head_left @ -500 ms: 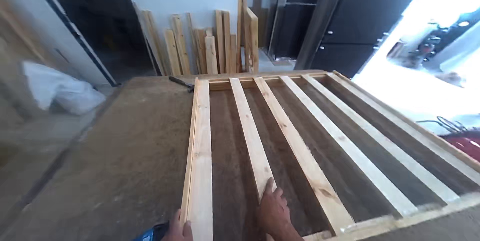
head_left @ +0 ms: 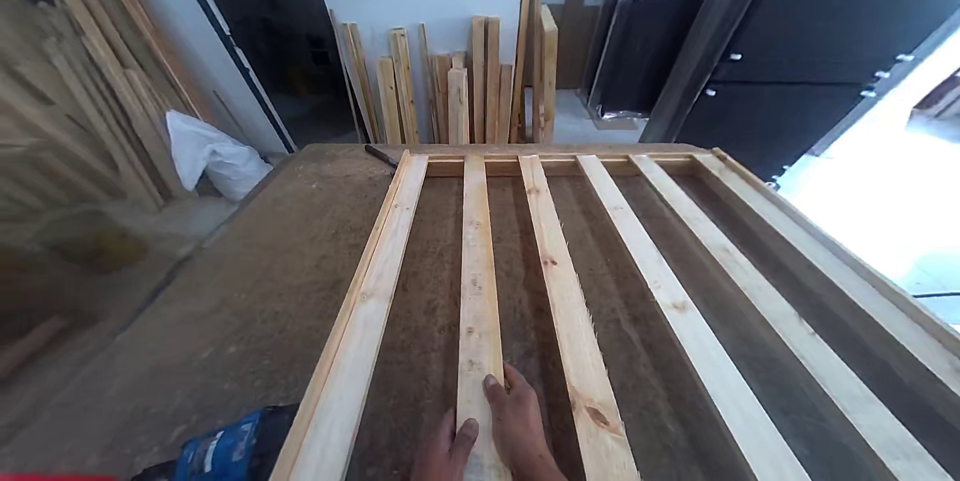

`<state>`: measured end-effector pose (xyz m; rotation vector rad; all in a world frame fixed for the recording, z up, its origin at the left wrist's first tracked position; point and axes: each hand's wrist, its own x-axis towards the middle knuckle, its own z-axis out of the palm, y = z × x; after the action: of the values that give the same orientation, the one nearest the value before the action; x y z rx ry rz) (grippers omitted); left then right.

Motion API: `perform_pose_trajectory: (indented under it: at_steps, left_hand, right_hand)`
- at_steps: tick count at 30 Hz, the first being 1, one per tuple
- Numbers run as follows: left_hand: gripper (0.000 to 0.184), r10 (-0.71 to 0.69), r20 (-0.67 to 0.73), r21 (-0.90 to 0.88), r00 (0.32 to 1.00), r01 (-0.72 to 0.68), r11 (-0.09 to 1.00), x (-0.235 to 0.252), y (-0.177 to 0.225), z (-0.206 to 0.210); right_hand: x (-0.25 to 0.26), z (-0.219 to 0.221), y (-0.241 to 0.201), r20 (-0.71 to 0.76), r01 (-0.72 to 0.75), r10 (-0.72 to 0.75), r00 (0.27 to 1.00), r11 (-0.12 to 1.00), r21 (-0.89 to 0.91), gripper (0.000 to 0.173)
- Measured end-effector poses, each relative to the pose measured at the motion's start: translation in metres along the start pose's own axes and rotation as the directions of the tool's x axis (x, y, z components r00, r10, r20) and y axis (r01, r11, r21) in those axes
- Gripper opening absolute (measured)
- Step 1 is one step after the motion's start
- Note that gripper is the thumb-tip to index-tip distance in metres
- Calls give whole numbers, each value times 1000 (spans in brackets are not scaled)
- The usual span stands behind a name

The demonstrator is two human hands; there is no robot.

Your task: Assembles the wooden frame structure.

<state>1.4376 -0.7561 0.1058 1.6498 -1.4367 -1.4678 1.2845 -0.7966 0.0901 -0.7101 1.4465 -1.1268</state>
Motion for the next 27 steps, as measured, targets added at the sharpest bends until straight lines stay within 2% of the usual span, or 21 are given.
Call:
perform_pose_trajectory:
  at_steps: [3, 7, 11, 16, 19, 21, 22, 24, 25, 27]
  left_hand:
    - [45, -46, 60, 96, 997, 40, 995, 9, -2, -1]
    - [43, -97, 36, 157, 995, 91, 983, 20, -10, 1]
    - [44, -116, 52, 175, 992, 105, 979, 19, -9, 5]
    - [38, -192, 48, 120, 980, 185, 975, 28, -17, 7]
    - [38, -268, 32, 117, 963, 263, 958, 35, -23, 9]
    - [40, -303, 27, 157, 952, 296, 942, 36, -22, 11]
    - [42, -308, 26, 184, 951, 299, 937, 37, -21, 11]
    - [44, -305, 27, 224, 952, 291, 930, 38, -27, 12]
    - [45, -312, 22, 238, 950, 298, 924, 37, -27, 12]
    - [48, -334, -4, 270, 942, 323, 907, 37, -23, 15]
  right_hand:
    - [1, 3, 14, -47, 37, -36, 998, 999, 20, 37]
    - [12, 0, 20, 4, 9, -9, 1000, 994, -112, 39]
    - [12, -9, 13, 54, 11, 5, 999, 958, -287, 45]
    - [18, -3, 37, 0, 25, -26, 1000, 962, -273, 44]
    - [21, 1, 43, 17, -13, 20, 1000, 939, -343, 44]
    - [13, -1, 28, -20, -45, 40, 999, 848, -527, 44]
    - [5, -5, 17, -64, -37, -7, 998, 753, -657, 48]
    - [-11, -27, 5, -141, -31, -203, 969, 467, -884, 64]
    - [-15, -45, 6, -185, -82, -278, 943, 344, -935, 74]
    - [-8, -79, 12, -317, -268, -278, 907, 199, -943, 86]
